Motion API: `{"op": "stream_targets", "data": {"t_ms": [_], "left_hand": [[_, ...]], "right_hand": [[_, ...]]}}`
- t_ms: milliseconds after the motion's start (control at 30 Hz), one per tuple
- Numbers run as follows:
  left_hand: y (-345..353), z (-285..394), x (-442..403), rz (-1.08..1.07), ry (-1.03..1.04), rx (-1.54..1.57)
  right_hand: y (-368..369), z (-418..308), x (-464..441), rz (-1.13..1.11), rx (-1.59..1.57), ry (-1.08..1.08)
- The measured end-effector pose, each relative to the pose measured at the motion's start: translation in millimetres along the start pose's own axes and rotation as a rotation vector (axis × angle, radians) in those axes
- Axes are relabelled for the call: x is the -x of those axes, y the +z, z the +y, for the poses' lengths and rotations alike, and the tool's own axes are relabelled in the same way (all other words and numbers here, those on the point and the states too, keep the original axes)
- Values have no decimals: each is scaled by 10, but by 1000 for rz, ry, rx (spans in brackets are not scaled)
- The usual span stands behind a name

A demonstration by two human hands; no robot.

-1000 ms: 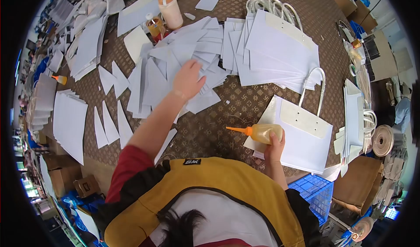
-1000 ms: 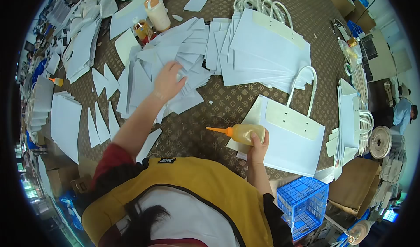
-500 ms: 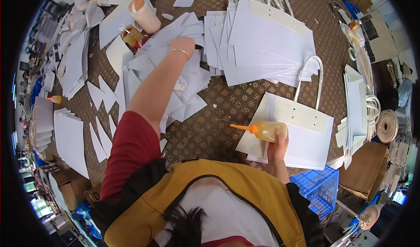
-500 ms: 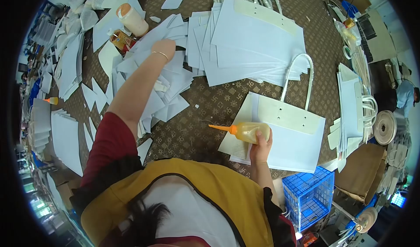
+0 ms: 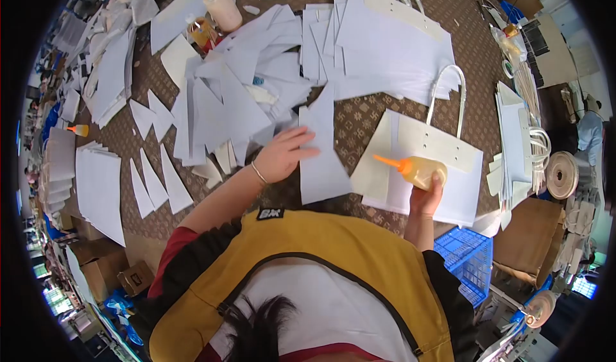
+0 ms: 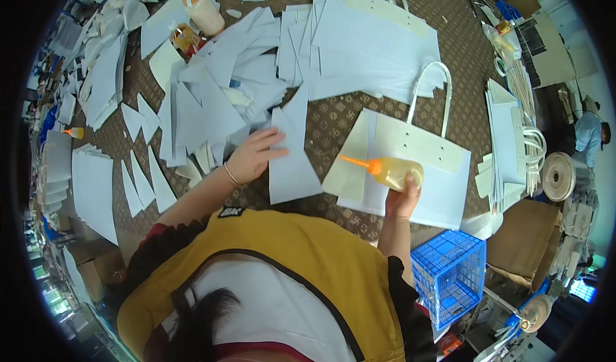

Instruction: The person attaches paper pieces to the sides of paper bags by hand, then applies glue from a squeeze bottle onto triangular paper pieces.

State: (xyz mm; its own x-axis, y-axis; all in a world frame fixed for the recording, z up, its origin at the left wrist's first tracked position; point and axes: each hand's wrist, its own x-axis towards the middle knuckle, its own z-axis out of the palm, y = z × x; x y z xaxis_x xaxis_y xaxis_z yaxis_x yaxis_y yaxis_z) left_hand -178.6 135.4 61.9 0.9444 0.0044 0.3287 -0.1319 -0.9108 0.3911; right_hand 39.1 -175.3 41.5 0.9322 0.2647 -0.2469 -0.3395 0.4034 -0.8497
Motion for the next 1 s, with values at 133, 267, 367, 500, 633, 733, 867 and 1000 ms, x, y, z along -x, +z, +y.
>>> {"op": "stream_targets", "data": {"t_ms": [133,267,367,500,633,733,867,1000], "left_hand": [[157,215,368,-203,-3,12],[107,426,299,-231,-343,53],[159,594,64,-161,-934,197],[362,576,-53,-300,-984,35],[437,610,-72,-164,-895,-44],[566,576,-32,-51,-699,-19],[705,410,-45,78,-512,66],[813,69,-270,131,-443,128]], "right_hand": [[-216,-176,130,-27,-53,12],[-308,-172,310,29,-18,8],[-262,-24,466,19,-43,30],[-227,118,651,12,-59,74],[-237,100,803,-28,-19,110],[-308,118,844,-4,-30,110],[-342,71,895,18,-28,111],[-392,74,863,26,-32,107]]}}
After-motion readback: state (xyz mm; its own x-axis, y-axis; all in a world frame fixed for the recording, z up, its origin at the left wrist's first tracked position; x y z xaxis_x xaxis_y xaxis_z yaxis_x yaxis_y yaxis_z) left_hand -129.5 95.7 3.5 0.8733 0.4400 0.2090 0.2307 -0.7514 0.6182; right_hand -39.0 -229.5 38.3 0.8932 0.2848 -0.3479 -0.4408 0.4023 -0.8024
